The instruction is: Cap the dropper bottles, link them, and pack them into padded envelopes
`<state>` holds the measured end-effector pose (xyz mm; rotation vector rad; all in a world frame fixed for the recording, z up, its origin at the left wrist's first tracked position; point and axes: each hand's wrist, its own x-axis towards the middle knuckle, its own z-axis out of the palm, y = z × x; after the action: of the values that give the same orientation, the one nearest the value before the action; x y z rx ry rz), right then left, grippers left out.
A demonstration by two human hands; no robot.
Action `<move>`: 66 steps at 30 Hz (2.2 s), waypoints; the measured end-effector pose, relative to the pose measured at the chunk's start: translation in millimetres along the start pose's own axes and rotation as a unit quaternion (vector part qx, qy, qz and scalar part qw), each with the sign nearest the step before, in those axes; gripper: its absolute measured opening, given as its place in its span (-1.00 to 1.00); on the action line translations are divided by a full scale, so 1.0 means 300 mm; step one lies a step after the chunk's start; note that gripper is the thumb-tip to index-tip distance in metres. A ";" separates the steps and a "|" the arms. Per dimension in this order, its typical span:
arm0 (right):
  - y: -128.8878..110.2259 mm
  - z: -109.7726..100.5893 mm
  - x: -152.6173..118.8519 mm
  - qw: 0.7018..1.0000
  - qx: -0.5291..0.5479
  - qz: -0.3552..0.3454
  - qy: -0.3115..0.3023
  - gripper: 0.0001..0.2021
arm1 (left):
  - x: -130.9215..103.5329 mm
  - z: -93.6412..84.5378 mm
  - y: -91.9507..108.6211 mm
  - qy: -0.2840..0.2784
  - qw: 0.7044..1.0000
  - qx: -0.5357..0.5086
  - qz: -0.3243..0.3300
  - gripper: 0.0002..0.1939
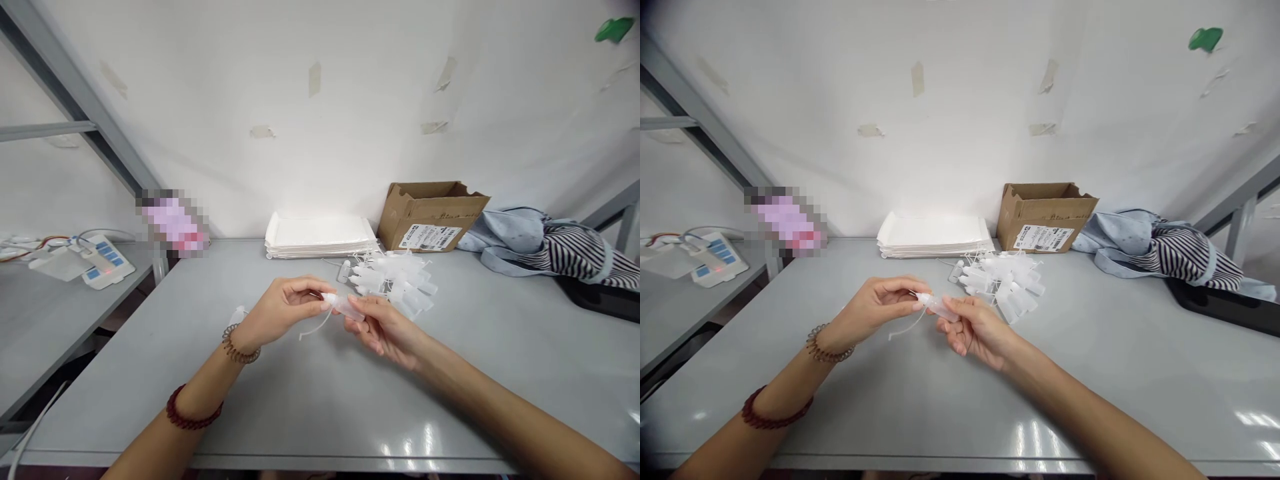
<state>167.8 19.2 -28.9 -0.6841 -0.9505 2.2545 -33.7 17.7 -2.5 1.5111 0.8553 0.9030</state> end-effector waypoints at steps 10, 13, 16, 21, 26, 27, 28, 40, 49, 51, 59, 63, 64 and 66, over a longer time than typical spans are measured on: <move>0.012 0.002 -0.001 0.999 0.035 0.001 -0.014 -0.72 | -0.002 0.009 0.003 0.031 0.999 0.029 0.027 -0.88; 0.010 0.006 -0.002 0.999 0.031 0.004 -0.004 -0.72 | -0.004 0.006 -0.001 0.044 0.998 0.016 0.031 -0.88; 0.007 0.008 -0.002 1.000 0.022 0.006 0.001 -0.69 | -0.008 0.004 0.000 0.036 0.999 -0.001 0.029 -0.86; 0.008 0.005 -0.001 1.000 0.023 0.004 0.000 -0.68 | -0.009 0.012 0.004 0.031 0.999 -0.026 0.015 -0.65; 0.011 0.003 -0.001 1.000 0.020 -0.018 -0.003 -0.69 | -0.007 0.036 0.012 0.096 0.993 0.074 0.006 -0.80; 0.010 0.003 -0.002 1.000 0.019 -0.019 -0.002 -0.69 | -0.006 0.040 0.013 0.097 0.990 0.098 0.006 -0.81; 0.010 0.003 -0.002 1.000 0.018 -0.019 -0.001 -0.69 | -0.005 0.043 0.014 0.091 0.989 0.115 0.007 -0.79; 0.016 0.015 -0.002 0.994 -0.089 -0.044 0.039 -0.58 | -0.006 0.023 0.021 0.056 0.977 0.204 0.030 -0.80; 0.049 0.037 -0.017 0.851 -0.447 -0.244 0.129 -0.77 | -0.003 0.040 0.009 0.046 0.979 0.184 -0.078 -0.56; 0.054 0.036 -0.020 0.821 -0.491 -0.258 0.133 -0.76 | -0.003 0.037 0.011 0.023 0.982 0.175 -0.072 -0.57; 0.021 0.036 -0.017 0.924 -0.330 -0.138 0.132 -0.68 | 0.000 0.035 -0.008 0.014 0.974 0.221 0.049 -0.83; 0.007 0.029 -0.010 0.955 -0.258 -0.102 0.107 -0.65 | 0.001 0.039 -0.015 0.033 0.965 0.246 0.086 -0.84; 0.007 0.029 -0.011 0.953 -0.262 -0.108 0.108 -0.66 | 0.001 0.039 -0.013 0.037 0.966 0.243 0.075 -0.83; 0.010 0.031 -0.014 0.934 -0.308 -0.137 0.118 -0.68 | 0.002 0.039 -0.007 0.046 0.971 0.232 0.029 -0.77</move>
<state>163.8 10.3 -24.6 -0.9881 -1.5368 1.5769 -23.1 13.5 -5.4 1.9133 1.1513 0.8568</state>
